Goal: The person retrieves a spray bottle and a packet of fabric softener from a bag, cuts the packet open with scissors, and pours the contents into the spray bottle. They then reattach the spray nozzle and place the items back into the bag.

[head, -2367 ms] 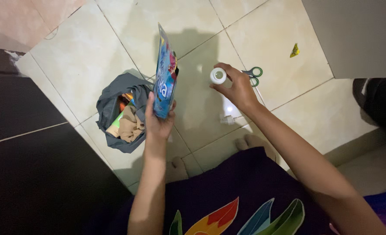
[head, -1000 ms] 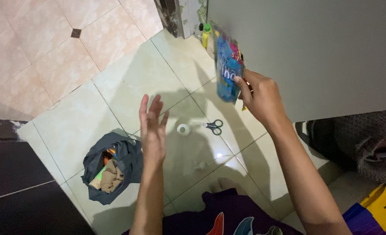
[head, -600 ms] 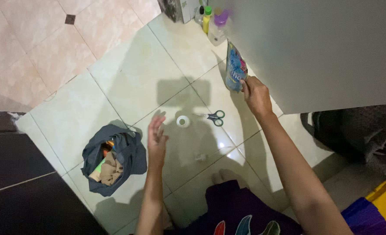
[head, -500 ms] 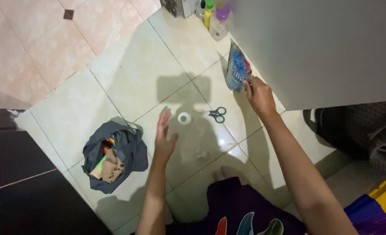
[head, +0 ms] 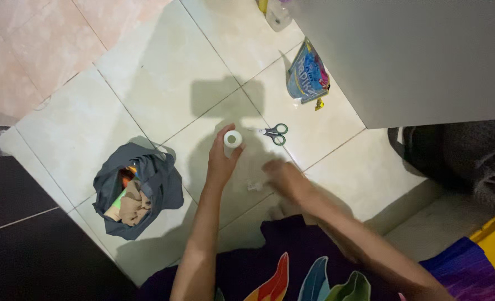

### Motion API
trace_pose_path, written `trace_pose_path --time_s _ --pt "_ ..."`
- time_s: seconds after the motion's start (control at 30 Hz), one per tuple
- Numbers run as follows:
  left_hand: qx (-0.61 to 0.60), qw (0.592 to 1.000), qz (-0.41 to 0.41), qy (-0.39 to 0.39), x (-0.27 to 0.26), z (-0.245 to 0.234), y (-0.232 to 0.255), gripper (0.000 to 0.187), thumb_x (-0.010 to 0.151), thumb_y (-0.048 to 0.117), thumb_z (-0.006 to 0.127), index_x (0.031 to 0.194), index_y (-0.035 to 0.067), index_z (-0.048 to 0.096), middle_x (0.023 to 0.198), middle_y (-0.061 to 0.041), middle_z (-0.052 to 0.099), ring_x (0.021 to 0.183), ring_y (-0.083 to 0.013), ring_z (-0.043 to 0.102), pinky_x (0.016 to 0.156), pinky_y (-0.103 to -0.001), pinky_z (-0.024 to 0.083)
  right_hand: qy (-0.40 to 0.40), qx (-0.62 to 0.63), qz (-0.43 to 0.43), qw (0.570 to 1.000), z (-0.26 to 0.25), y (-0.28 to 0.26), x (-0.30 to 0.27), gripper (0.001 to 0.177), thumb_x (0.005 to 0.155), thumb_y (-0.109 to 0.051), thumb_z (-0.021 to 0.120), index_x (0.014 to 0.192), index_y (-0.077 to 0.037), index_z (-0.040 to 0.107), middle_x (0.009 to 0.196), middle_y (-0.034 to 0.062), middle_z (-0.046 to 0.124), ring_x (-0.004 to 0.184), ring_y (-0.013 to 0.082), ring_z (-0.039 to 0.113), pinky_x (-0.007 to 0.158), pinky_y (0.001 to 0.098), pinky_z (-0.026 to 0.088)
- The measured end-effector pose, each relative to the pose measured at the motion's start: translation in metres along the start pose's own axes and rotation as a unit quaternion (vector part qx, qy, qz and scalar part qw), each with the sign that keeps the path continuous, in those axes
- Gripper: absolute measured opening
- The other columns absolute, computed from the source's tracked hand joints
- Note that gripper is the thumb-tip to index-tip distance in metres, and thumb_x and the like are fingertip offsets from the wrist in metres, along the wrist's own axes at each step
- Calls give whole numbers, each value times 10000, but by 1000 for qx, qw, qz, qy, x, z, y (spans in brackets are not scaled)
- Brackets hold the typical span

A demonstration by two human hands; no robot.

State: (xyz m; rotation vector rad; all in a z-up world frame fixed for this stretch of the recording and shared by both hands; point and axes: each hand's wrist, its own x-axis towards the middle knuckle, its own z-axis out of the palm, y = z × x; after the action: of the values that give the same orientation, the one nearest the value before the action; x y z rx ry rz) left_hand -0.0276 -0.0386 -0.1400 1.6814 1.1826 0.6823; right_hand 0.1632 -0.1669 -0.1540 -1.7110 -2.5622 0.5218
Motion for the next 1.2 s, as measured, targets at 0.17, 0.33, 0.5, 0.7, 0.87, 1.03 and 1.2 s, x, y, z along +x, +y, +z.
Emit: trace_pose_path --time_s 0.17,0.33,0.5,0.7,0.87,1.03,1.2 --pt "-36 999 3 27 -8 -2 4 479 923 101 766 1356 76 562 1295 -118 682 1202 -255 669 1010 -387 524 -118 -113 23 986 21 -43 12 554 835 -170 729 1347 -64 544 1268 98 629 1141 254 617 926 362 500" --pt "-38 999 -22 17 -22 -16 5 467 908 105 775 1329 78 574 1268 -117 687 1192 -249 666 1013 -385 518 -248 -172 -13 953 4 -46 22 948 642 -326 849 1440 -53 416 1443 101 526 1324 262 501 1098 402 402" --pt "-20 999 -26 26 -29 -30 9 469 896 172 792 1311 86 590 1265 -121 689 1197 -248 670 1006 -389 538 -146 -24 77 986 16 -41 22 541 868 -111 763 1379 -52 594 1343 125 631 1196 289 609 1008 404 503" --pt "-15 999 10 43 -28 -49 22 505 889 240 820 1316 70 611 1262 -151 672 1181 -276 656 1002 -418 534 84 174 166 967 -102 1 19 450 790 -174 822 1184 -15 674 1190 176 685 1101 353 633 923 438 535" --pt "19 998 -53 -4 -28 -50 47 522 857 265 827 1304 88 624 1180 -140 657 1111 -279 643 937 -425 527 301 484 195 798 -205 5 22 466 903 -196 785 1304 -10 638 1224 100 689 1056 162 648 1006 317 539" --pt "30 992 121 16 -32 -42 66 467 874 224 824 1271 65 638 1228 -128 684 1142 -333 618 990 -439 499 359 717 98 590 -219 -9 16 552 957 -271 791 1385 10 586 1243 77 671 1143 190 639 1123 361 484" --pt "31 995 92 -11 -37 -36 83 487 838 231 833 1262 85 641 1207 -107 691 1116 -317 621 966 -439 502 403 683 78 604 -215 -11 13 552 967 -285 811 1376 12 588 1241 72 657 1175 195 630 1168 417 494"
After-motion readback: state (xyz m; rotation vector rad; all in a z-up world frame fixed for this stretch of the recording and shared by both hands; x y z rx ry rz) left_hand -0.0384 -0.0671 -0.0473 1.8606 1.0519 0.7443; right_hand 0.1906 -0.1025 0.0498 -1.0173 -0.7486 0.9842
